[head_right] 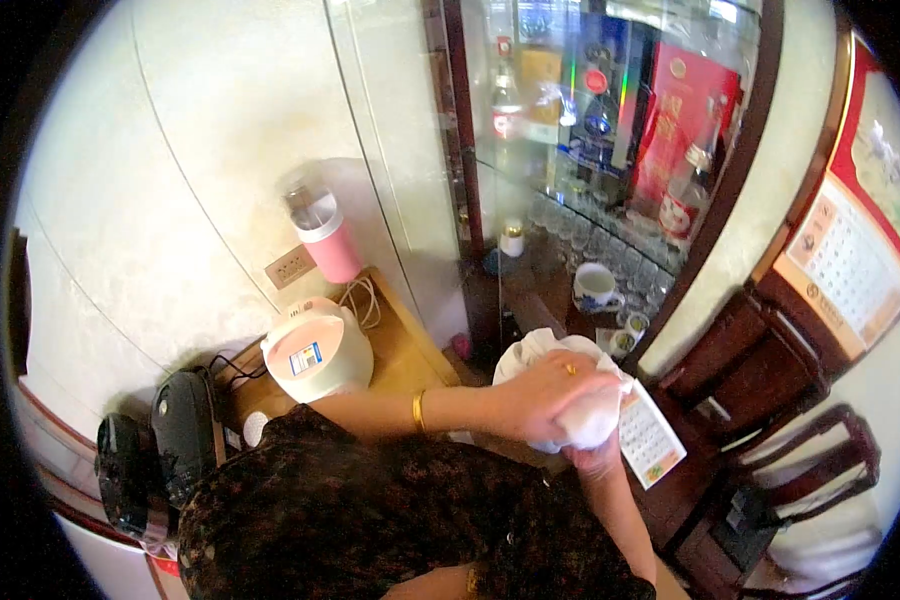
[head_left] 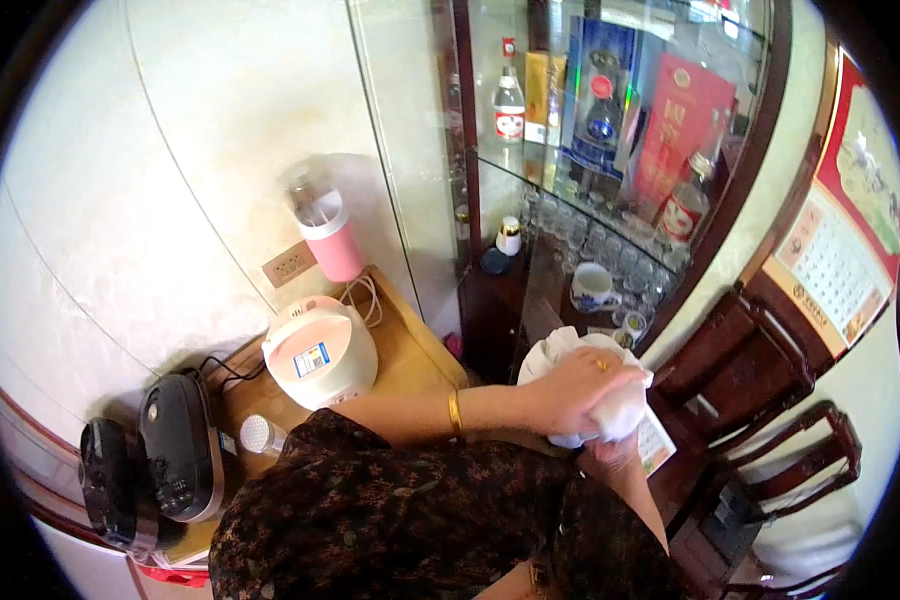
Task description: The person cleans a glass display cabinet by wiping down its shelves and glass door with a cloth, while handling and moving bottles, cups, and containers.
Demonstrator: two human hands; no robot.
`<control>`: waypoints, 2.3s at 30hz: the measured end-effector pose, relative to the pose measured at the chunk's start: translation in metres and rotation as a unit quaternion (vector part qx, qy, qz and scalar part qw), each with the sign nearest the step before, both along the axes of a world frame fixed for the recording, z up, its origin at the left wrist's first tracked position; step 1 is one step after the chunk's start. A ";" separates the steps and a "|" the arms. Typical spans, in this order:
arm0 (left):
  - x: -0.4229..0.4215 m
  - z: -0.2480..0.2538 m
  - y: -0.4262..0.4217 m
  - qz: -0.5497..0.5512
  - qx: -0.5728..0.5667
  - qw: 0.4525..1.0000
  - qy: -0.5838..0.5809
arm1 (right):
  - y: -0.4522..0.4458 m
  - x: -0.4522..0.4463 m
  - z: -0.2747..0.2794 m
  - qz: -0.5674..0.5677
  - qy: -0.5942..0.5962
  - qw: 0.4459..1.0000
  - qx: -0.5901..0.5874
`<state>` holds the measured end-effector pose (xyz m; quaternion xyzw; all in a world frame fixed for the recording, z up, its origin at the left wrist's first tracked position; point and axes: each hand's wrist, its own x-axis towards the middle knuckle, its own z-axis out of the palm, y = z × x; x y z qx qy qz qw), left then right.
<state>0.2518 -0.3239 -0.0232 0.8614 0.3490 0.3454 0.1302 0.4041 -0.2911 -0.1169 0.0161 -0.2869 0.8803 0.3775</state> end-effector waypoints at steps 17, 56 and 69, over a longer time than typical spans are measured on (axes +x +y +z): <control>-0.194 0.151 -0.007 0.240 0.095 0.929 -0.267 | 0.049 -0.113 0.246 -0.392 -0.001 0.897 0.204; -0.328 0.159 0.102 0.172 0.204 0.881 -0.390 | 0.188 -0.473 0.658 -0.594 0.127 0.433 0.666; -0.319 0.157 0.103 0.171 0.199 0.885 -0.385 | 0.265 -0.524 0.661 0.840 0.243 0.047 0.482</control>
